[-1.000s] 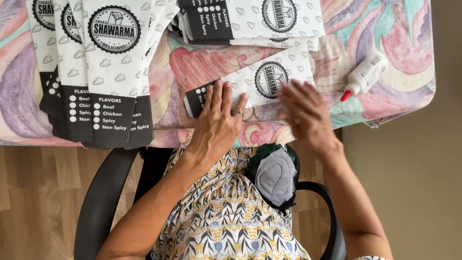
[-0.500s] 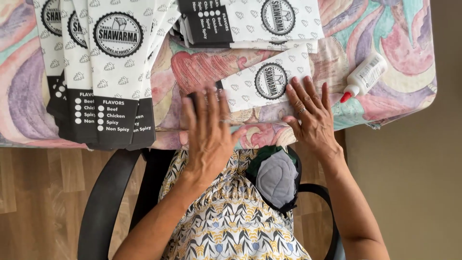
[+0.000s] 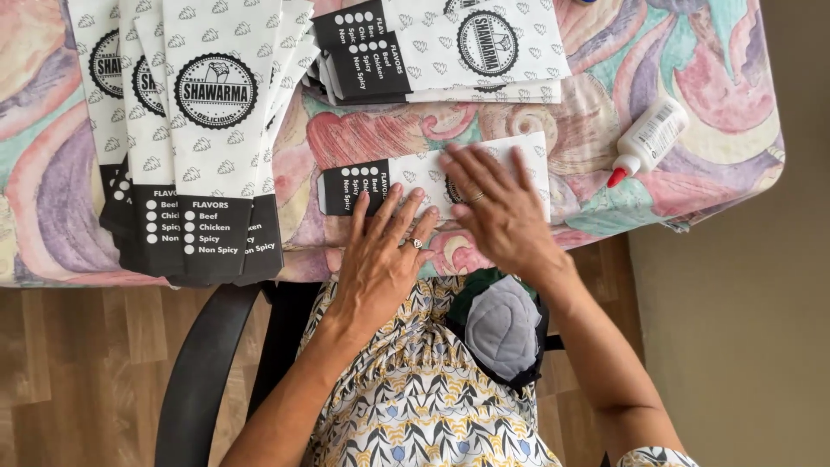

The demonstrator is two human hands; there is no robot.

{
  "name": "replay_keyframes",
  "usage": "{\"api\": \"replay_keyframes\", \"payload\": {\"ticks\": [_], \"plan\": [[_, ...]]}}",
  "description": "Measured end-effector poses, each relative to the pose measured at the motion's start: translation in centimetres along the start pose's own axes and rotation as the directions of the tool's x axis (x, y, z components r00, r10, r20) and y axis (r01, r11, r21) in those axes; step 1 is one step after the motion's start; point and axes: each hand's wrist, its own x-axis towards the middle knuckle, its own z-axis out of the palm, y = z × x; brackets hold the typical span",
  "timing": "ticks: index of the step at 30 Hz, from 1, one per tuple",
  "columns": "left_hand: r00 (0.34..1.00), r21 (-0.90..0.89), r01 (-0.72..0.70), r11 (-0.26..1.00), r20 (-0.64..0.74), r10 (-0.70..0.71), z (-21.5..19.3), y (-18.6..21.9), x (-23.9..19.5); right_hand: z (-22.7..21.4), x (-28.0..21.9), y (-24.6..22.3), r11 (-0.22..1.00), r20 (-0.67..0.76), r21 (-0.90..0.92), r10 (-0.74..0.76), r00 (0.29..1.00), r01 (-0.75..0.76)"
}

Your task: Applying glue to paper tags and folding them to complete assembly.

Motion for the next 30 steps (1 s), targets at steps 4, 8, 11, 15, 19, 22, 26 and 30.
{"api": "replay_keyframes", "payload": {"ticks": [4, 8, 11, 15, 19, 22, 26, 30], "plan": [[0.997, -0.050, 0.040, 0.998, -0.061, -0.043, -0.6, 0.7, 0.8, -1.3, -0.7, 3.6, 0.989, -0.066, -0.072, 0.123, 0.990, -0.128], [0.980, -0.031, 0.052, 0.998, -0.191, -0.057, 0.5, 2.0, 3.4, -1.1, -1.5, 4.8, 0.980, -0.043, -0.035, 0.194, 0.980, -0.195], [0.992, -0.076, 0.086, 0.993, -0.091, -0.093, 1.0, 3.0, 5.9, -1.1, -1.4, 4.9, 0.981, -0.042, -0.047, 0.187, 0.981, -0.189], [0.957, 0.019, 0.274, 0.962, 0.093, -0.275, -1.4, 1.9, 5.5, -0.8, -1.5, 5.2, 0.978, -0.028, 0.002, 0.208, 0.978, -0.208], [0.927, 0.104, 0.364, 0.926, 0.057, -0.371, -3.0, -0.5, 2.6, -0.9, -1.5, 5.2, 0.977, -0.026, 0.036, 0.210, 0.977, -0.209], [0.912, 0.247, 0.387, 0.888, 0.040, -0.408, -2.8, -0.2, 2.3, -1.0, -1.6, 5.7, 0.974, -0.054, 0.067, 0.218, 0.974, -0.214], [0.954, 0.110, 0.299, 0.948, -0.067, -0.293, -3.7, 0.9, 3.5, -3.6, -1.4, 6.6, 0.969, -0.062, 0.221, 0.130, 0.990, -0.114], [0.998, 0.013, -0.012, 1.000, -0.058, 0.012, -1.3, 1.0, 3.5, -3.5, 1.0, 10.7, 0.997, -0.394, 0.071, 0.049, 0.918, -0.023]]}}
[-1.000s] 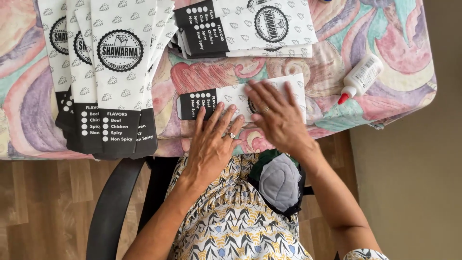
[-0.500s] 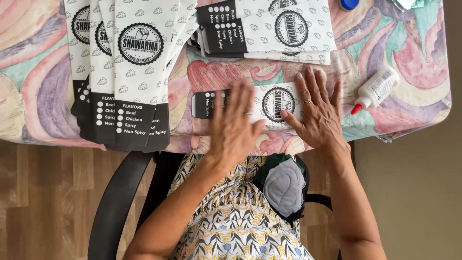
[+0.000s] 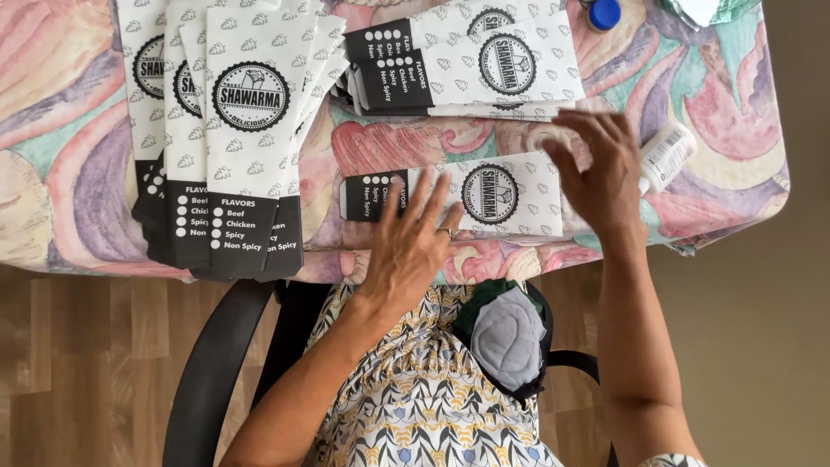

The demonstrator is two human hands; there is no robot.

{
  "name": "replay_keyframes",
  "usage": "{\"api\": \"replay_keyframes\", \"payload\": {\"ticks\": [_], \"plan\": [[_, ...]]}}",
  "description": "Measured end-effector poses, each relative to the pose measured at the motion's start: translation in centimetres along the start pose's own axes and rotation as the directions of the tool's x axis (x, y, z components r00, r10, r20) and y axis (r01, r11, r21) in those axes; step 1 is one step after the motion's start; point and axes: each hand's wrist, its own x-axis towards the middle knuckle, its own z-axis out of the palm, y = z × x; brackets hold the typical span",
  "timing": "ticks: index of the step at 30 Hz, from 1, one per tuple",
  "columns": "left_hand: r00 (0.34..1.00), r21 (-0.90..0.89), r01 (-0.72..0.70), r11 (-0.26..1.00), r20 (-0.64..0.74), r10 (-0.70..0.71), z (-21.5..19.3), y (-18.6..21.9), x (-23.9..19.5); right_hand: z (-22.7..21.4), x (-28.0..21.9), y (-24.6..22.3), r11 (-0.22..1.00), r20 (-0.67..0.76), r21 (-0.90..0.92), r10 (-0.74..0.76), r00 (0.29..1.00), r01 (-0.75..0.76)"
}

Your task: Applying glue to paper tags and folding them to complete assembly.

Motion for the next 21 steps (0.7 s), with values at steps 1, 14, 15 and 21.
{"api": "replay_keyframes", "payload": {"ticks": [1, 14, 15, 21], "plan": [[1.000, 0.003, 0.000, 1.000, 0.000, 0.000, 0.0, 0.2, -0.6, -0.1, 1.1, -1.1, 1.000, -0.002, 0.002, -0.001, 1.000, 0.001], [0.768, -0.181, 0.395, 0.901, -0.474, -0.432, -14.2, -10.6, -3.3, 3.1, 2.6, -2.3, 0.917, -0.132, -0.159, -0.387, 0.913, 0.365], [0.740, -0.002, 0.473, 0.881, -0.543, -0.398, -14.2, -12.6, -3.7, 2.3, 1.7, -3.5, 0.914, -0.156, -0.105, -0.404, 0.901, 0.392], [0.759, 0.272, 0.625, 0.731, -0.432, -0.488, -11.4, -15.7, -4.3, 2.0, -4.3, -5.2, 0.927, 0.047, 0.012, -0.376, 0.926, 0.375]]}}
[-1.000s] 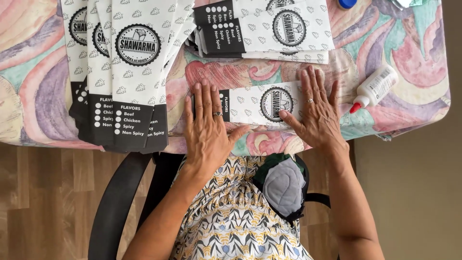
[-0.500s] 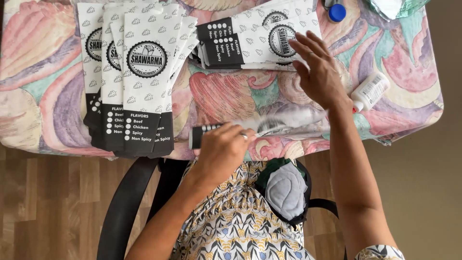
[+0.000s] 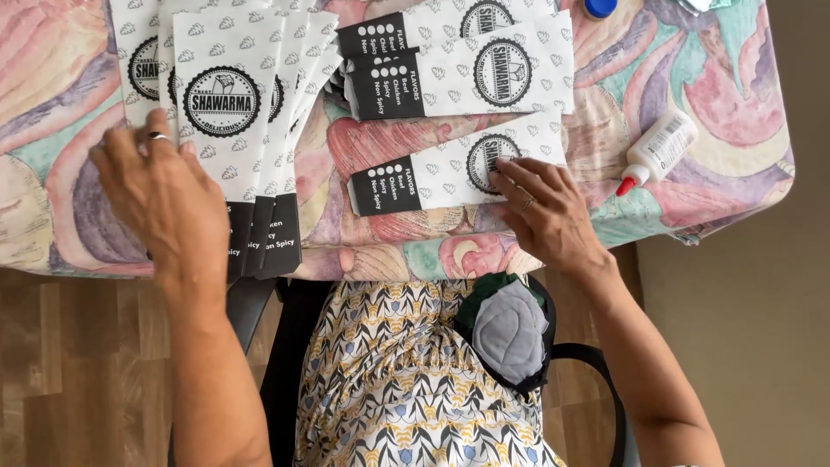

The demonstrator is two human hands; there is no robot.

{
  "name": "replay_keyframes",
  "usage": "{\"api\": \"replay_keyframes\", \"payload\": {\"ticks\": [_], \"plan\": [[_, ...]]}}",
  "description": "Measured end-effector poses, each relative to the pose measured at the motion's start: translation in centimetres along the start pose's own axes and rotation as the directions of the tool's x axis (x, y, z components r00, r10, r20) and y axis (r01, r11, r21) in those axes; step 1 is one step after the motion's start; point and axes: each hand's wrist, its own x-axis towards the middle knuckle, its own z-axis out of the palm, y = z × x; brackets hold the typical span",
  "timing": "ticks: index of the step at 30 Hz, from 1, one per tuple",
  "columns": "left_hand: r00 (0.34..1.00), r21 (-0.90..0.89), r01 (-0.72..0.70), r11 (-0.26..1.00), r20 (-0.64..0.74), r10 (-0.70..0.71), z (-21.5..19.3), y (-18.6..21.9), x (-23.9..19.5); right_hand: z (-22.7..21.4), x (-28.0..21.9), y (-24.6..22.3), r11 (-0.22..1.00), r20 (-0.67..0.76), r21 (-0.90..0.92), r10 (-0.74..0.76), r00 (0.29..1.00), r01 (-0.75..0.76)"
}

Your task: Applying glue to paper tags and folding them to complete assembly.

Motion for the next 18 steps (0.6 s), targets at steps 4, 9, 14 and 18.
{"api": "replay_keyframes", "payload": {"ticks": [4, 9, 14, 18], "plan": [[0.947, -0.045, -0.216, 0.975, -0.254, 0.198, -0.8, 5.9, -1.2, -2.1, -3.4, 4.8, 0.975, -0.197, 0.043, 0.222, 0.955, -0.218], [0.795, -0.474, -0.546, 0.691, -0.033, 0.605, -0.3, 14.3, -5.1, -7.6, -5.3, 10.7, 0.369, -0.070, -0.172, 0.920, 0.385, -0.913], [0.757, -0.473, -0.519, 0.712, 0.133, 0.640, 4.1, 15.5, -7.1, -9.4, -3.9, 7.6, 0.038, 0.116, 0.419, 0.989, 0.095, -0.907], [0.745, -0.420, -0.534, 0.734, 0.176, 0.643, 3.9, 15.6, -5.8, -8.0, -8.4, 9.1, -0.032, 0.089, 0.867, 0.992, 0.091, -0.498]]}}
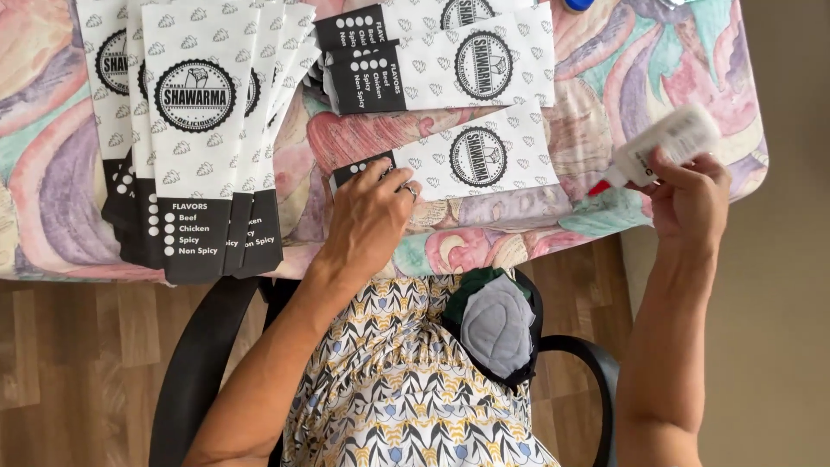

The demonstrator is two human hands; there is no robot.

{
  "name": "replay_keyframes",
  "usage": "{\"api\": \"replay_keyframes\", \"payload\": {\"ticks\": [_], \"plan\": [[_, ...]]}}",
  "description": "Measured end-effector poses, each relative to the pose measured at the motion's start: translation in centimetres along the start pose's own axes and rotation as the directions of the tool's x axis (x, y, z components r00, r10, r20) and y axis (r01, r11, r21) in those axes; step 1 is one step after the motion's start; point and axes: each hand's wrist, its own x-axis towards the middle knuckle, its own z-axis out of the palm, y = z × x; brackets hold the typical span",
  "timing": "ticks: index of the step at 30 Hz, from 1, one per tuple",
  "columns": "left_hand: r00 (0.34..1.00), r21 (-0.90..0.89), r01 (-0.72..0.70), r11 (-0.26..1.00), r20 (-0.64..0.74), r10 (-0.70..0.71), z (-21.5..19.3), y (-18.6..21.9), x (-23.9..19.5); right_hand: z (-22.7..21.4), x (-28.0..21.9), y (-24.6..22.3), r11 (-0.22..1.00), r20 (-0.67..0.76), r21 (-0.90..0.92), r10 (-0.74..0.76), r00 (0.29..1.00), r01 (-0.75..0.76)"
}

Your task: Applying glue to paper tags and folding them to complete assembly.

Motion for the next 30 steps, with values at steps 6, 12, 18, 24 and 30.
{"api": "replay_keyframes", "payload": {"ticks": [6, 12, 18, 24, 30], "plan": [[0.996, 0.075, -0.086, 0.993, 0.005, 0.086, -0.5, 0.0, 0.6, 1.3, -4.3, 0.2, 0.964, 0.104, 0.153, -0.235, 0.966, 0.218], [0.999, -0.062, -0.038, 0.997, -0.036, 0.036, 0.2, -1.1, 1.3, 3.7, -6.2, 3.2, 0.841, 0.265, 0.219, -0.539, 0.799, 0.495], [0.971, -0.193, 0.156, 0.969, 0.210, -0.114, 0.5, -2.6, 1.9, 7.5, -6.5, 5.3, 0.788, 0.202, 0.198, -0.615, 0.762, 0.584], [0.969, -0.096, 0.203, 0.974, 0.163, -0.186, 2.7, -3.2, 2.6, 2.9, -4.9, 3.3, 0.841, 0.131, 0.095, -0.540, 0.831, 0.532], [0.954, -0.098, 0.233, 0.967, 0.217, -0.208, 1.4, -2.7, 3.4, 4.2, -5.0, 4.7, 0.846, 0.186, 0.210, -0.526, 0.829, 0.490]]}}
